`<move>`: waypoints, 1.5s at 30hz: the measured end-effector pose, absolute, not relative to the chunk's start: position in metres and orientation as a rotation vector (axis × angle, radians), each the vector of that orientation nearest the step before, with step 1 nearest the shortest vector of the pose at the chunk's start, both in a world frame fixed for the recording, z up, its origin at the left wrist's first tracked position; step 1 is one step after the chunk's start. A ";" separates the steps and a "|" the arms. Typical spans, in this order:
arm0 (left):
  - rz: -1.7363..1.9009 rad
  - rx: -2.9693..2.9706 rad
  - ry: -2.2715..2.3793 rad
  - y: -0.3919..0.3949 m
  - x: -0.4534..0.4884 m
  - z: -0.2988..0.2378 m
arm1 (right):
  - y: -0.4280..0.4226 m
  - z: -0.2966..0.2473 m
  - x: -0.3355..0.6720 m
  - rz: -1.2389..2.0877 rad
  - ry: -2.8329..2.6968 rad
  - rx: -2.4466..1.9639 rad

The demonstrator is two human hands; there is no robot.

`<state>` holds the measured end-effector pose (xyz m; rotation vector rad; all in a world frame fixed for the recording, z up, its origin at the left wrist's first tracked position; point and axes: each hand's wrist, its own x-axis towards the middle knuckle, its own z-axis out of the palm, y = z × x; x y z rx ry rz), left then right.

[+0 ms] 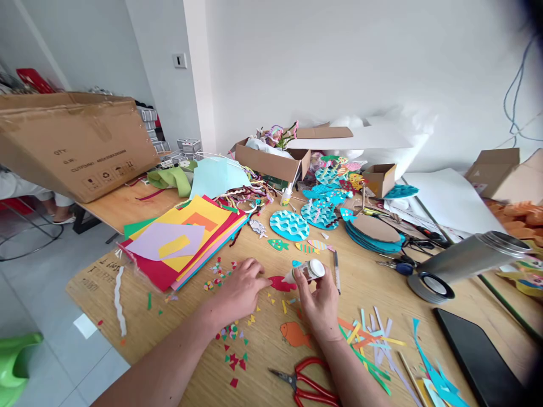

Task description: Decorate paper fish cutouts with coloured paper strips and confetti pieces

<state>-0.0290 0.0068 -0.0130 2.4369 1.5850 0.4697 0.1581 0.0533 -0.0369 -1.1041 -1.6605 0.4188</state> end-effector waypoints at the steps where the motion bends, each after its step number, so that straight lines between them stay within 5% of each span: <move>1: 0.465 2.434 1.590 0.007 -0.029 -0.013 | 0.053 -0.037 0.159 0.418 -1.657 -1.104; 45: 0.440 2.409 1.600 0.009 -0.028 -0.008 | 0.053 -0.044 0.160 0.453 -1.790 -1.108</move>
